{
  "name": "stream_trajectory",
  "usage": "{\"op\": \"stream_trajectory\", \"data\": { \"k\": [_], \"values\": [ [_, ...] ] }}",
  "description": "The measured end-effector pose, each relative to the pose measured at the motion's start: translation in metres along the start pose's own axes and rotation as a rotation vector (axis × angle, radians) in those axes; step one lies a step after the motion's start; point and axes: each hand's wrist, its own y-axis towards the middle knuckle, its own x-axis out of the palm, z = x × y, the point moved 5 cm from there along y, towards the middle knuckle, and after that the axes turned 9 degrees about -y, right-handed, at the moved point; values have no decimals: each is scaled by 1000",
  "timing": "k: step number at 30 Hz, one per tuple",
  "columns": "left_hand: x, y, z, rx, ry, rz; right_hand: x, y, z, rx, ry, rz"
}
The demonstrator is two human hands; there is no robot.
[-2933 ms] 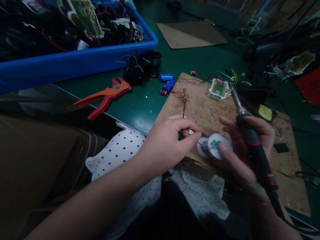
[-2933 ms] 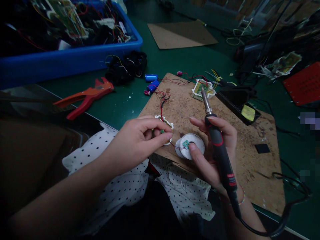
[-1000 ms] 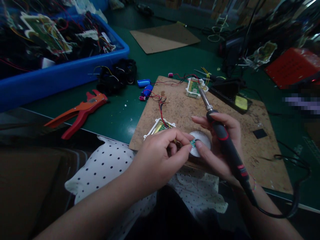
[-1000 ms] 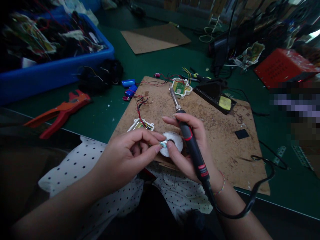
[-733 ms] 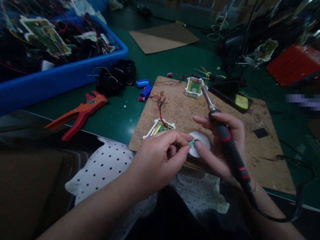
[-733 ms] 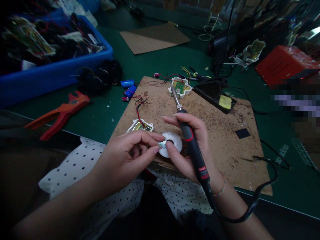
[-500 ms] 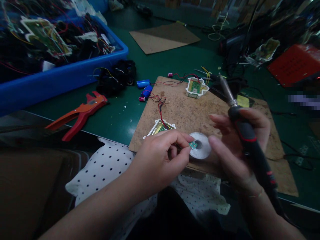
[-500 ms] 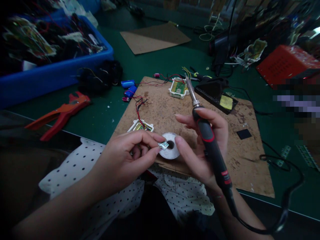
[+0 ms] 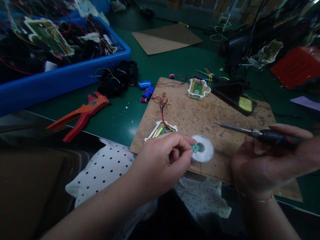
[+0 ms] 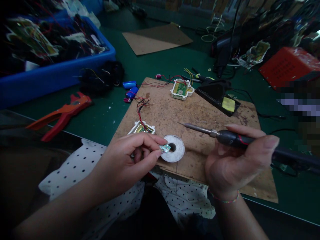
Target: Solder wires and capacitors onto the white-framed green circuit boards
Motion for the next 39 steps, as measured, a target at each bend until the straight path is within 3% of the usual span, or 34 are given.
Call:
{"op": "stream_trajectory", "data": {
  "k": [2, 4, 6, 14, 39],
  "values": [
    [0, 1, 0, 4, 2, 2, -8, 2, -2, -115, 27, 215],
    [0, 1, 0, 11, 3, 7, -10, 4, -2, -203, 60, 287],
    [0, 1, 0, 14, 5, 12, -9, 5, -2, -238, 99, 245],
    [0, 0, -1, -1, 11, 6, -2, 2, -8, -140, 104, 29],
    [1, -1, 2, 3, 45, 48, 1, 1, -7, -171, 39, 37]
  ]
}}
